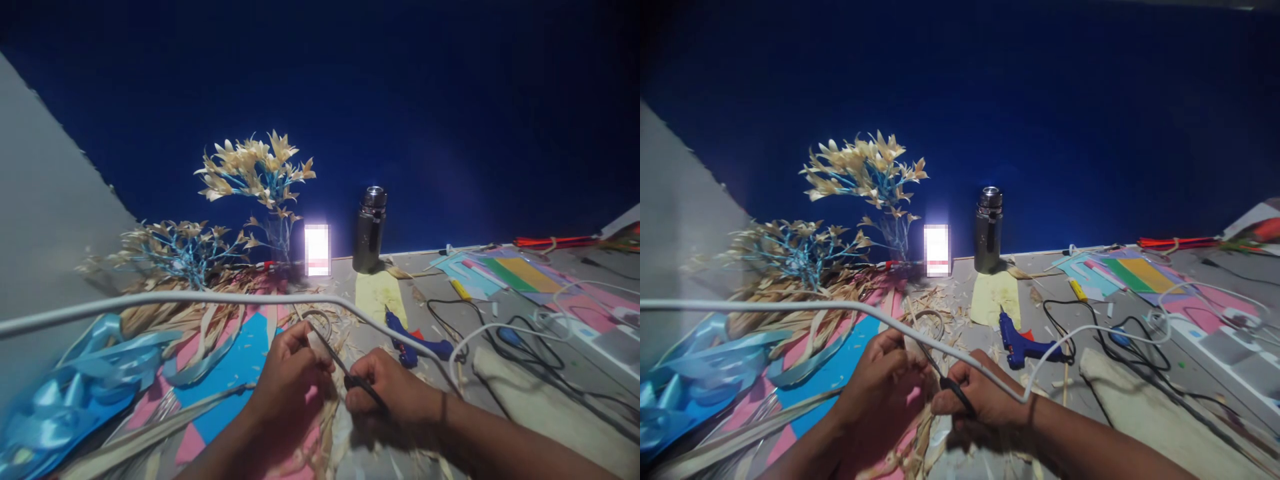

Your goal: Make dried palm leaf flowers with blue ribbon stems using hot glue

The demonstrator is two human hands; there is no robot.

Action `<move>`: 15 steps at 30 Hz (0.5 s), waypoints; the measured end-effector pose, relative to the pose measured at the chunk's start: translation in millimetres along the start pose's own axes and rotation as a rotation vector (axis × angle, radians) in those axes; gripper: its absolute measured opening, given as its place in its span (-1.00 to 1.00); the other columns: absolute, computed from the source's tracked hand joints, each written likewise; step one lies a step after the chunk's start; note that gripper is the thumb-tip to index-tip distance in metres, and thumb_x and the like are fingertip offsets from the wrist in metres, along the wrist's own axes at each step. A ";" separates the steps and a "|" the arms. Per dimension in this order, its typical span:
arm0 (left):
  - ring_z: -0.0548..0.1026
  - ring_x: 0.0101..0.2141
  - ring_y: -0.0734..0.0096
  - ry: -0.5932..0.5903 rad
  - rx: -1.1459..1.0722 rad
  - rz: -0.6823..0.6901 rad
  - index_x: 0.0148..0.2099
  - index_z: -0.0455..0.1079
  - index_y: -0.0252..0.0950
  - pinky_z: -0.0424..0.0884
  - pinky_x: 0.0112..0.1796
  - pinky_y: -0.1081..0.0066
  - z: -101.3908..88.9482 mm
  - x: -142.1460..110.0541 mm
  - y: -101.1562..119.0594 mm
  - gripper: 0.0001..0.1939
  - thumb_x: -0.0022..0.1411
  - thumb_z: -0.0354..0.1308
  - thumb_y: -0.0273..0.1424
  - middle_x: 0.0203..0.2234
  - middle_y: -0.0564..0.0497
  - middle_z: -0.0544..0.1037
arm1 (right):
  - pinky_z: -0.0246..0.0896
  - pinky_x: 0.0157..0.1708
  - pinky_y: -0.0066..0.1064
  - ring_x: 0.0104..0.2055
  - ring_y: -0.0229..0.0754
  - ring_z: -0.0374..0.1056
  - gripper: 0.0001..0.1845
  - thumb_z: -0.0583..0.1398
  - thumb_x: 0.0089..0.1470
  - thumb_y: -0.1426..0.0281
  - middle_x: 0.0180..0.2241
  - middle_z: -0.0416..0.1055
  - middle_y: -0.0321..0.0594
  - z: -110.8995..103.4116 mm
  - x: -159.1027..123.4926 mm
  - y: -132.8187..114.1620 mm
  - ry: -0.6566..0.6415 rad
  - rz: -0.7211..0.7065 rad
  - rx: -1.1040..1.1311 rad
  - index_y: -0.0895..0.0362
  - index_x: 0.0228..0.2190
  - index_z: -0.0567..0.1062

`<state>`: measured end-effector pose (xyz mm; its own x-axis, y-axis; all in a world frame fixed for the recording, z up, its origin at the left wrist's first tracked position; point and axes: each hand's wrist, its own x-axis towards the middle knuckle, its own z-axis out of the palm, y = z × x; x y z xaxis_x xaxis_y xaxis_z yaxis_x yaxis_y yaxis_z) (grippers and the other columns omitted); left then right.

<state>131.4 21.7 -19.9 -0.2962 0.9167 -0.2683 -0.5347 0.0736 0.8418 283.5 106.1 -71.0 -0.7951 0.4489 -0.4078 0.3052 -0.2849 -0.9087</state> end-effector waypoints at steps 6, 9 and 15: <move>0.32 -0.64 0.50 -0.024 0.079 0.055 -0.53 0.36 -0.28 0.24 -0.59 0.52 -4.6 5.3 5.0 -0.92 -0.16 0.16 -0.54 -0.68 0.09 0.41 | -0.10 -0.82 -0.61 -0.79 -0.41 0.10 -0.72 0.30 -0.12 0.34 -0.76 0.31 -0.37 2.7 -9.1 -13.0 -0.056 0.043 0.047 0.16 -0.69 0.37; 0.31 -0.65 0.53 -0.048 0.076 0.023 -0.46 0.40 -0.27 0.24 -0.58 0.53 -6.0 7.5 5.6 -0.89 -0.14 0.22 -0.52 -0.68 0.12 0.40 | -0.08 -0.84 -0.62 -0.80 -0.40 0.14 -0.74 0.28 -0.13 0.30 -0.73 0.36 -0.33 3.1 -12.3 -17.4 -0.106 0.066 0.057 0.17 -0.67 0.40; 0.27 -0.68 0.55 -0.061 0.088 0.000 -0.46 0.41 -0.27 0.20 -0.60 0.53 -3.3 8.4 5.3 -0.89 -0.16 0.23 -0.51 -0.72 0.15 0.35 | -0.01 -0.82 -0.60 -0.78 -0.37 0.17 -0.63 0.36 -0.19 0.19 -0.77 0.30 -0.36 0.2 -9.1 -10.5 -0.099 0.009 0.115 0.15 -0.69 0.36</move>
<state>123.5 28.5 -19.2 -0.2461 0.9386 -0.2419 -0.4628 0.1055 0.8802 287.4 104.9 -57.7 -0.8424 0.3615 -0.3995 0.2549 -0.3857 -0.8867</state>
